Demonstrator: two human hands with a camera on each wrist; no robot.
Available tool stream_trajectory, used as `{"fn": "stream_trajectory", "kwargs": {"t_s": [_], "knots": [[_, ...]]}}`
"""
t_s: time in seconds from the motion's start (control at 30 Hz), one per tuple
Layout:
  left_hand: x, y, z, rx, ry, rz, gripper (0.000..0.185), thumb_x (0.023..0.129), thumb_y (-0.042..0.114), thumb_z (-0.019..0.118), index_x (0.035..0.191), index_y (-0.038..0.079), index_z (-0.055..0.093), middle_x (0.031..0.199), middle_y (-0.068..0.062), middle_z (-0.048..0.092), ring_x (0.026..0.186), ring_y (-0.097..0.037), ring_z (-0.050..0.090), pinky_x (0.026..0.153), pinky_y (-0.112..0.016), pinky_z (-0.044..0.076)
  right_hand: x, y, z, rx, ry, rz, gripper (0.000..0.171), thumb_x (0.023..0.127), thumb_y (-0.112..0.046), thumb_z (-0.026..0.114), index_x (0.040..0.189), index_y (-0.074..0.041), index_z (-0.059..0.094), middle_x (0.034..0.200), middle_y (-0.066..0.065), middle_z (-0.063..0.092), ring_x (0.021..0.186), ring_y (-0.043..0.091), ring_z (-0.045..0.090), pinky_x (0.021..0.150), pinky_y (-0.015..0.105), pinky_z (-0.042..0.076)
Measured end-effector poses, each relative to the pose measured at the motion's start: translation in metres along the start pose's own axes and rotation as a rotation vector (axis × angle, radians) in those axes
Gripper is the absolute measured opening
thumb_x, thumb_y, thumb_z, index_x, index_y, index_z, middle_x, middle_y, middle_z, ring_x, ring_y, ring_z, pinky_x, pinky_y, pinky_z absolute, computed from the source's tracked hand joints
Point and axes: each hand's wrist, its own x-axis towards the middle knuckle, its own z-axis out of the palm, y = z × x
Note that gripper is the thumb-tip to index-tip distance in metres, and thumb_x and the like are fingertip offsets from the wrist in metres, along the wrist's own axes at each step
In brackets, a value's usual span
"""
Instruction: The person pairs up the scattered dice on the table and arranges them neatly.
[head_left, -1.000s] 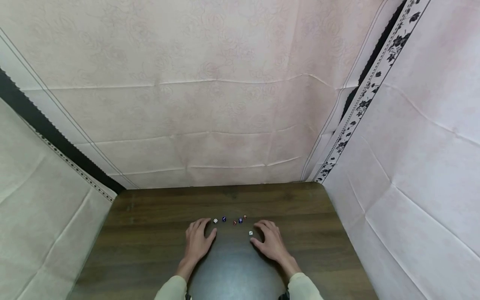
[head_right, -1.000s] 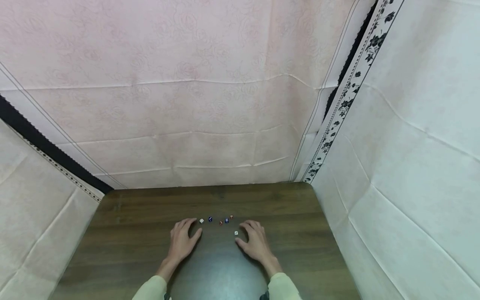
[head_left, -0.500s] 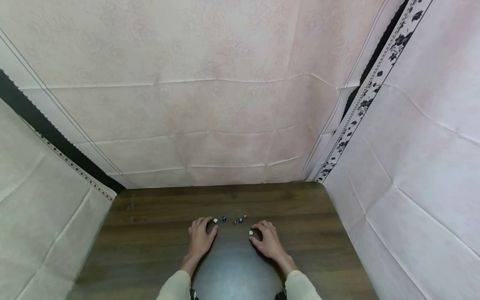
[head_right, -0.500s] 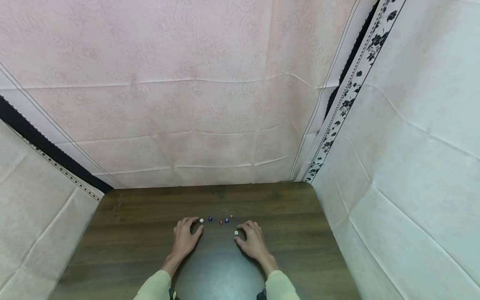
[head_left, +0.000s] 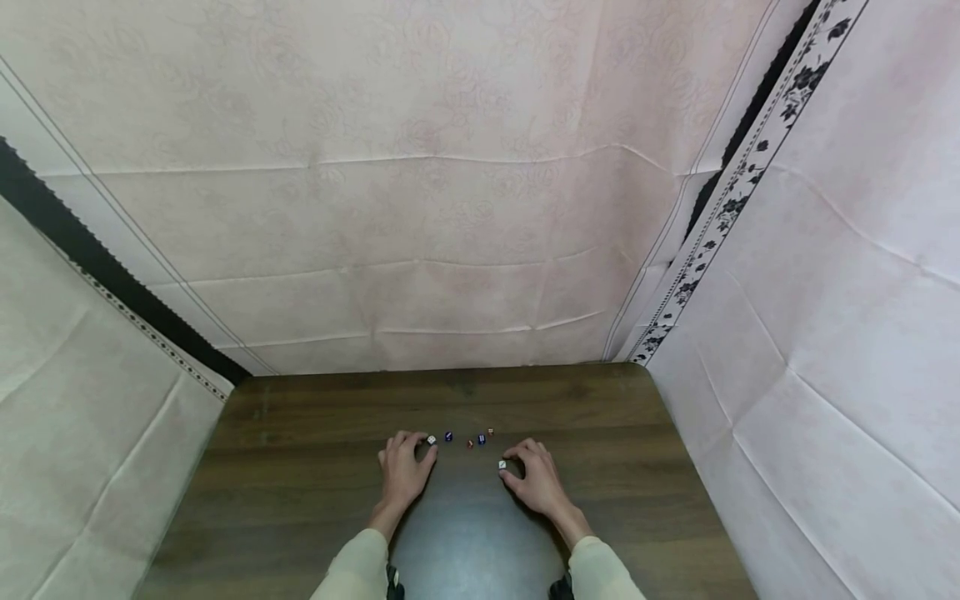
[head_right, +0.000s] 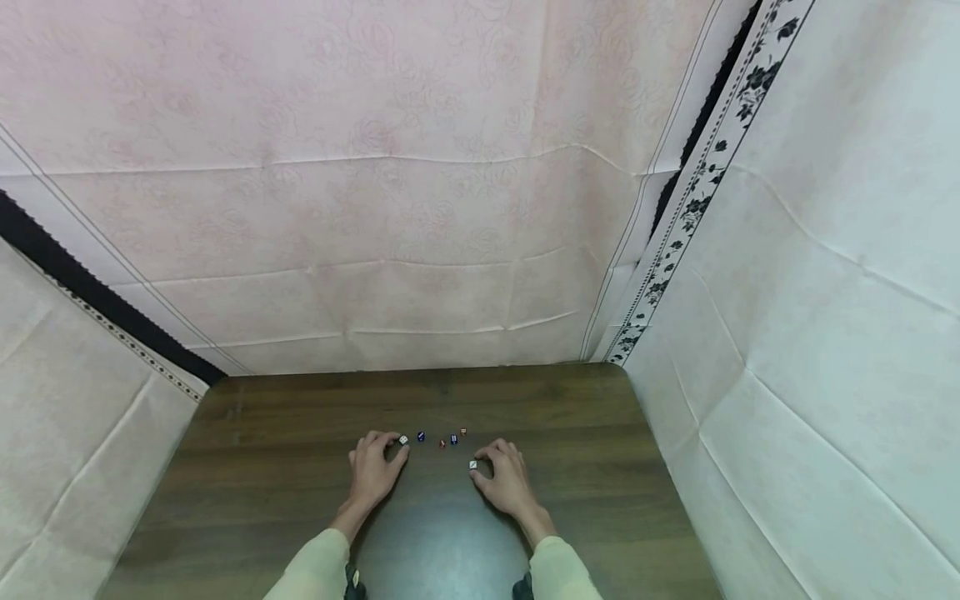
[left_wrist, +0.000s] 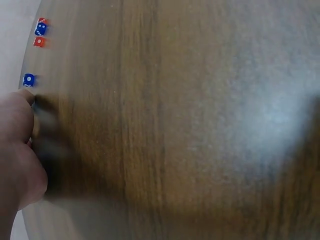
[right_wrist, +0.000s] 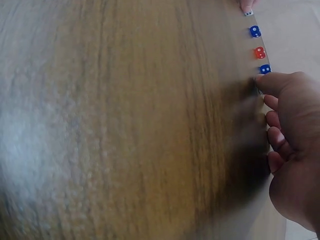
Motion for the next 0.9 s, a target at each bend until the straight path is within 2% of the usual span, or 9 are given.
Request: {"fn": "stream_trajectory", "kwargs": {"t_s": [0.37, 0.7, 0.9], "knots": [[0.0023, -0.0012, 0.0012, -0.015, 0.014, -0.001, 0.02, 0.096, 0.018, 0.091, 0.112, 0.007, 0.085, 0.111, -0.014, 0.078, 0.106, -0.036, 0.069, 0.087, -0.049, 0.039, -0.0003, -0.0001, 0.0015, 0.013, 0.016, 0.001, 0.015, 0.101, -0.021, 0.087, 0.115, -0.016, 0.083, 0.112, 0.001, 0.068, 0.108, 0.019, 0.06, 0.098, 0.046, 0.047], [0.0014, -0.0014, 0.0001, -0.018, 0.039, 0.038, 0.017, 0.096, 0.016, 0.091, 0.109, 0.007, 0.086, 0.11, -0.015, 0.079, 0.103, -0.036, 0.07, 0.085, -0.049, 0.039, -0.0009, 0.0002, 0.0031, 0.012, 0.052, -0.015, 0.011, 0.099, -0.02, 0.089, 0.109, -0.017, 0.084, 0.109, -0.002, 0.068, 0.106, 0.017, 0.06, 0.098, 0.044, 0.047], [0.0001, 0.0, -0.0009, -0.005, 0.049, 0.052, 0.016, 0.094, 0.014, 0.092, 0.108, 0.007, 0.086, 0.108, -0.015, 0.079, 0.1, -0.036, 0.071, 0.084, -0.049, 0.04, -0.0022, -0.0008, 0.0032, 0.017, 0.046, -0.003, 0.01, 0.099, -0.02, 0.089, 0.108, -0.018, 0.084, 0.109, -0.004, 0.068, 0.107, 0.017, 0.06, 0.1, 0.046, 0.047]]}}
